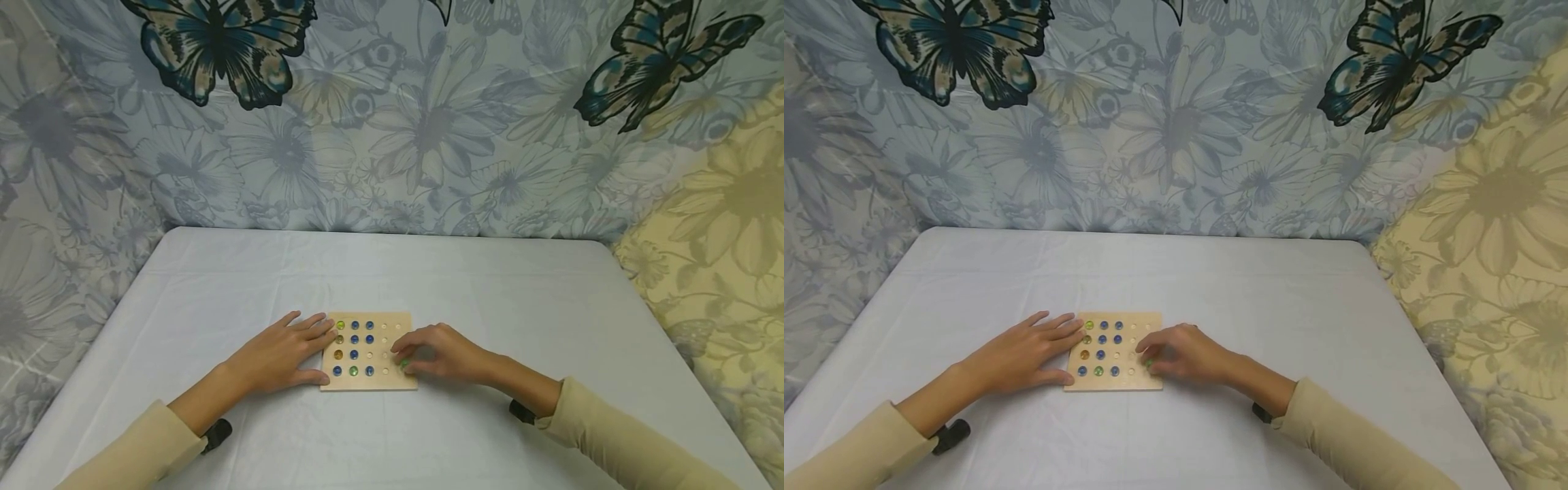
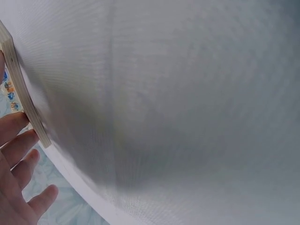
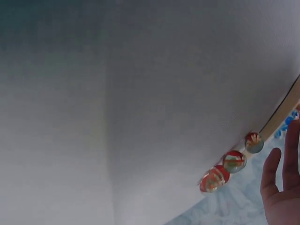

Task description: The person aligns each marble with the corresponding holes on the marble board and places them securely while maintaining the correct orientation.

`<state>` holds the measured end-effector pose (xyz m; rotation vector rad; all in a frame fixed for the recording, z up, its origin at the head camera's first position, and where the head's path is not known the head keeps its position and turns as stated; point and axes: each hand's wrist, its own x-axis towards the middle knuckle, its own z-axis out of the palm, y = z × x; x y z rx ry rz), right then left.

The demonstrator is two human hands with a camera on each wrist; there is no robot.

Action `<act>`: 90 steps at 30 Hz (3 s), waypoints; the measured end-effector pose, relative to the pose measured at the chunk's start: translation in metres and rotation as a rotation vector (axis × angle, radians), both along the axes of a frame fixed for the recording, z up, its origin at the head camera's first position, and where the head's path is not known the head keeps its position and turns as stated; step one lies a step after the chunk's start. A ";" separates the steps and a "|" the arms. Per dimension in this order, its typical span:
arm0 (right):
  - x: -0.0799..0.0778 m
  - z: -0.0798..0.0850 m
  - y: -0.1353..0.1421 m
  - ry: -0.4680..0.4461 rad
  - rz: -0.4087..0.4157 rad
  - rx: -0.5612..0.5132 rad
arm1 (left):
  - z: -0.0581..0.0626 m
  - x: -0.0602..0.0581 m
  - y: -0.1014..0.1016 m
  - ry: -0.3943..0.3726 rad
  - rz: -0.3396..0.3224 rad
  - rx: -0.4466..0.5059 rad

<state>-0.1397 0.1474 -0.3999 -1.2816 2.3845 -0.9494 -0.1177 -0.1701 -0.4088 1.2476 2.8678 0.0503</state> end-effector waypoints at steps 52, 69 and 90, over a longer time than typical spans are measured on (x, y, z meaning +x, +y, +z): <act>-0.043 -0.003 0.066 0.134 -0.205 0.054 | -0.001 0.000 0.000 -0.022 0.008 0.007; -0.044 -0.009 0.066 0.122 -0.202 0.113 | -0.002 0.000 0.001 -0.024 0.009 0.014; -0.044 -0.004 0.062 0.108 -0.193 0.085 | -0.003 0.000 -0.001 -0.010 -0.002 0.025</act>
